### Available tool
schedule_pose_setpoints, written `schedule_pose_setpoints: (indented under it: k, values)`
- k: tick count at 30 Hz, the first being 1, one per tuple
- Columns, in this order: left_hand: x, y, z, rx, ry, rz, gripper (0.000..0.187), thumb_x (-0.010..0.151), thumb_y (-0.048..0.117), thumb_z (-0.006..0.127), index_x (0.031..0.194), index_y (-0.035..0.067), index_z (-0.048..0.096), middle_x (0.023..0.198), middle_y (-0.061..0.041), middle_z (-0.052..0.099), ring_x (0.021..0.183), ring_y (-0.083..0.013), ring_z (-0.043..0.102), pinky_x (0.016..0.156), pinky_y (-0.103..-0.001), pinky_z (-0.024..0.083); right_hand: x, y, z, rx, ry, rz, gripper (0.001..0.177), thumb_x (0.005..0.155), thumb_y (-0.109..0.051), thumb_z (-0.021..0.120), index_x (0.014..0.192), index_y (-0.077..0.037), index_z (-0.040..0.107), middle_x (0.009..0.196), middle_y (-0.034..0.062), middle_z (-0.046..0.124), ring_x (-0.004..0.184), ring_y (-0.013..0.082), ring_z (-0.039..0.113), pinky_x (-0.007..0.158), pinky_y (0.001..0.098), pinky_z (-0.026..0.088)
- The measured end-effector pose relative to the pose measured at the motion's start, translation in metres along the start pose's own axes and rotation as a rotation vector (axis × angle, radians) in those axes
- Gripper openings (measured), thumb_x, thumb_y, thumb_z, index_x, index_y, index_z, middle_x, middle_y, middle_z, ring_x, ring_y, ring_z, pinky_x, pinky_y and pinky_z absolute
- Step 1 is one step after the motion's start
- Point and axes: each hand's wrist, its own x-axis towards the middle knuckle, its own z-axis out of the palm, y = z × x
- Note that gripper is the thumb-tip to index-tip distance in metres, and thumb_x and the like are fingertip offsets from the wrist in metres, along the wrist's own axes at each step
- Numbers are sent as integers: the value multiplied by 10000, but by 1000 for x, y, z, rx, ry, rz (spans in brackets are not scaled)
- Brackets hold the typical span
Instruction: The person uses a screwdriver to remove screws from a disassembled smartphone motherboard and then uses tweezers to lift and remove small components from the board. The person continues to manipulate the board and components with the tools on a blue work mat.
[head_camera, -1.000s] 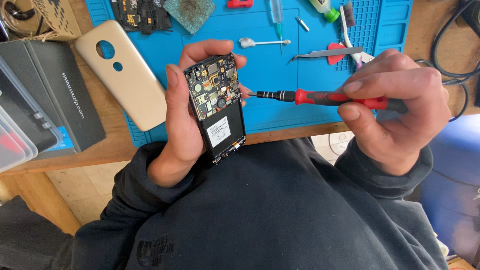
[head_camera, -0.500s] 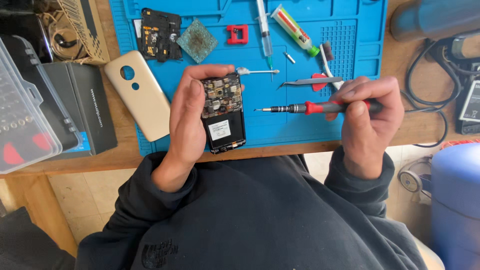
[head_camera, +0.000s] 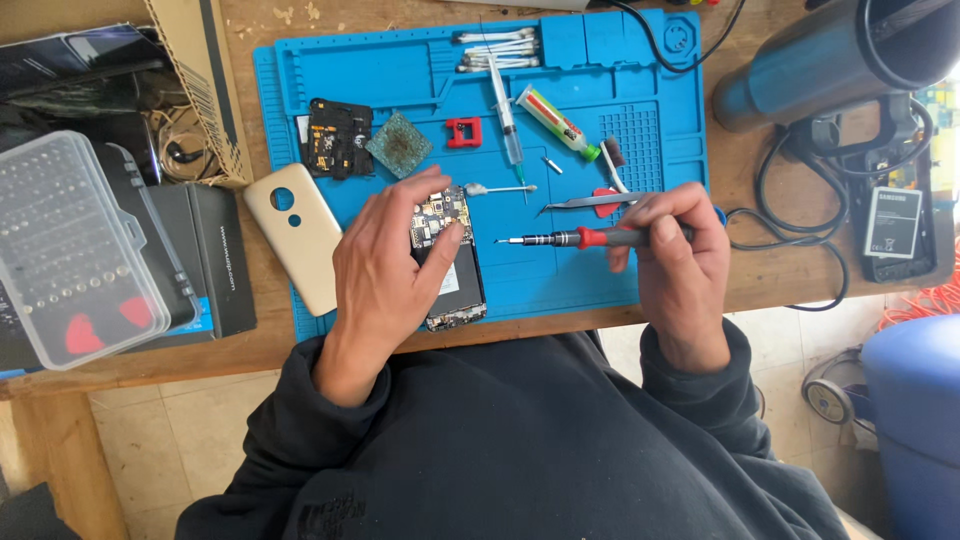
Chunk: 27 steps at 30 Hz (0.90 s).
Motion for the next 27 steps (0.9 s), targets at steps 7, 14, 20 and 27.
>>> schedule_pose_setpoints:
  k: [7, 14, 20, 27]
  values:
    - [-2, -7, 6, 144, 2, 39, 389, 1158, 370, 734, 1495, 177, 713, 1452, -116, 755, 1178, -364, 738, 933, -522, 595, -11, 12, 12, 129, -42, 125, 267, 1146, -230, 673, 1165, 28, 604, 954, 234, 703, 782, 275, 796, 642, 330, 654]
    - [-2, -7, 6, 252, -16, 69, 405, 1128, 396, 785, 1482, 208, 728, 1427, -47, 708, 1216, -285, 612, 905, -468, 517, -20, 15, 28, 216, -134, 240, 295, 1074, -160, 742, 1248, 37, 609, 970, 266, 758, 899, 313, 830, 685, 364, 690]
    - [-3, -6, 10, 311, -56, 74, 400, 1126, 417, 784, 1461, 208, 716, 1403, -45, 673, 1310, -300, 565, 944, -486, 459, -21, 13, 39, 246, -259, 307, 582, 936, -37, 840, 1431, 87, 561, 1020, 316, 785, 863, 361, 856, 765, 434, 718]
    - [-7, 0, 11, 274, -71, 97, 418, 1138, 461, 754, 1463, 201, 716, 1475, -92, 675, 1393, -326, 551, 1000, -496, 421, -23, 3, 48, 40, -342, 315, 513, 937, -39, 904, 1394, 54, 691, 1115, 198, 836, 1002, 290, 848, 942, 451, 659]
